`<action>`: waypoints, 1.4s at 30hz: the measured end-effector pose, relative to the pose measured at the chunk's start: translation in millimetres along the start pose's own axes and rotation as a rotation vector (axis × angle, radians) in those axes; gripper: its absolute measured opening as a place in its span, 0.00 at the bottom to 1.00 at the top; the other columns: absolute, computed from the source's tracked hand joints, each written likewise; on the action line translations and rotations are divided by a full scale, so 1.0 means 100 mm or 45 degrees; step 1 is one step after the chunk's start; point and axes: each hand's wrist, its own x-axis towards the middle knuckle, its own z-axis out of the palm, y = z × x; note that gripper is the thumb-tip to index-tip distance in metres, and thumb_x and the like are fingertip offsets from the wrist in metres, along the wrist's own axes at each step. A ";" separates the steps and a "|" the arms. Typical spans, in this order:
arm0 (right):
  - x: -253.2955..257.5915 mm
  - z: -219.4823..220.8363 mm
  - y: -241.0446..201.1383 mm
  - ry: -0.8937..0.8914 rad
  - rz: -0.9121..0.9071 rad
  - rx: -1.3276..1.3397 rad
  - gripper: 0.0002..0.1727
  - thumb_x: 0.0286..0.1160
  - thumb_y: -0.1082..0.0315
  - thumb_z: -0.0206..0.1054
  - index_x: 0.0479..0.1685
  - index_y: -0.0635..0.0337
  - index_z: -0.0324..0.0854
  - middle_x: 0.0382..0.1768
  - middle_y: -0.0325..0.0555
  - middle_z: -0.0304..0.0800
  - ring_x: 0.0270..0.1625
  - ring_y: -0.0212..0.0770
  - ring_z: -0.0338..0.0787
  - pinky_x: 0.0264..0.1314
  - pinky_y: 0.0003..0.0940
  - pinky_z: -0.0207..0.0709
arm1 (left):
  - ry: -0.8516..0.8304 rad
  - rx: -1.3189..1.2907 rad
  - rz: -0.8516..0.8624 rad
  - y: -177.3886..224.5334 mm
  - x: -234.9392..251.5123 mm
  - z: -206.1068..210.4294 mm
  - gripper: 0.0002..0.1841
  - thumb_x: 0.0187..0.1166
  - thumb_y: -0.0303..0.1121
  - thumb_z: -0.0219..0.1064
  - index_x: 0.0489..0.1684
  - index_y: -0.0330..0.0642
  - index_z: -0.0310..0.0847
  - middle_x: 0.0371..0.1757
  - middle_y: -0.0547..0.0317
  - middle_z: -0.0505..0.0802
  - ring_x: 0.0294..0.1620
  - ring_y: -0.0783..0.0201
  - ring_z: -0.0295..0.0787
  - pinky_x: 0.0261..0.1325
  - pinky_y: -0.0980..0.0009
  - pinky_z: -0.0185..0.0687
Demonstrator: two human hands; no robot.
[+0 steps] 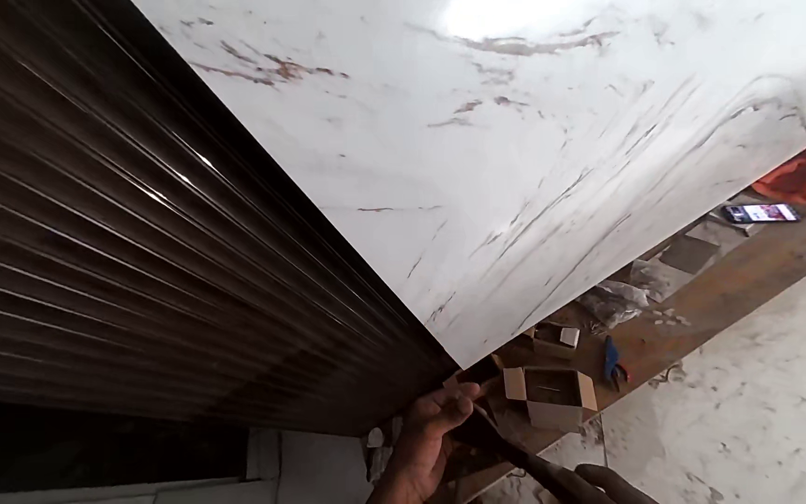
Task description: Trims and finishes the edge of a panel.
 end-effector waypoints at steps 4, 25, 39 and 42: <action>0.08 0.23 0.06 -0.036 -0.038 0.090 0.19 0.79 0.61 0.73 0.67 0.46 0.89 0.55 0.55 0.93 0.47 0.52 0.95 0.44 0.53 0.88 | 0.202 0.014 0.062 0.02 -0.04 -0.16 0.05 0.71 0.28 0.75 0.39 0.37 0.93 0.40 0.53 0.96 0.42 0.62 0.94 0.48 0.63 0.92; 1.19 2.79 1.20 0.764 -0.320 0.348 0.21 0.88 0.51 0.60 0.77 0.35 0.76 0.65 0.43 0.88 0.63 0.37 0.89 0.64 0.33 0.85 | 0.538 0.333 0.785 -0.31 0.84 -0.70 0.06 0.65 0.20 0.75 0.36 0.37 0.88 0.33 0.59 0.95 0.36 0.66 0.94 0.48 0.70 0.93; 1.74 3.20 1.50 0.957 -0.380 0.396 0.20 0.89 0.50 0.58 0.77 0.31 0.75 0.62 0.38 0.76 0.59 0.27 0.83 0.60 0.23 0.82 | 0.323 0.356 1.208 -0.54 1.45 -0.88 0.11 0.65 0.31 0.83 0.40 0.53 0.89 0.43 0.63 0.96 0.46 0.70 0.95 0.54 0.72 0.93; 1.82 3.09 1.41 0.985 -0.394 0.371 0.20 0.89 0.50 0.59 0.76 0.31 0.76 0.62 0.38 0.77 0.59 0.26 0.83 0.60 0.22 0.81 | 0.332 0.350 1.283 -0.45 1.45 -0.85 0.10 0.65 0.30 0.82 0.40 0.52 0.89 0.42 0.63 0.96 0.45 0.70 0.95 0.53 0.71 0.94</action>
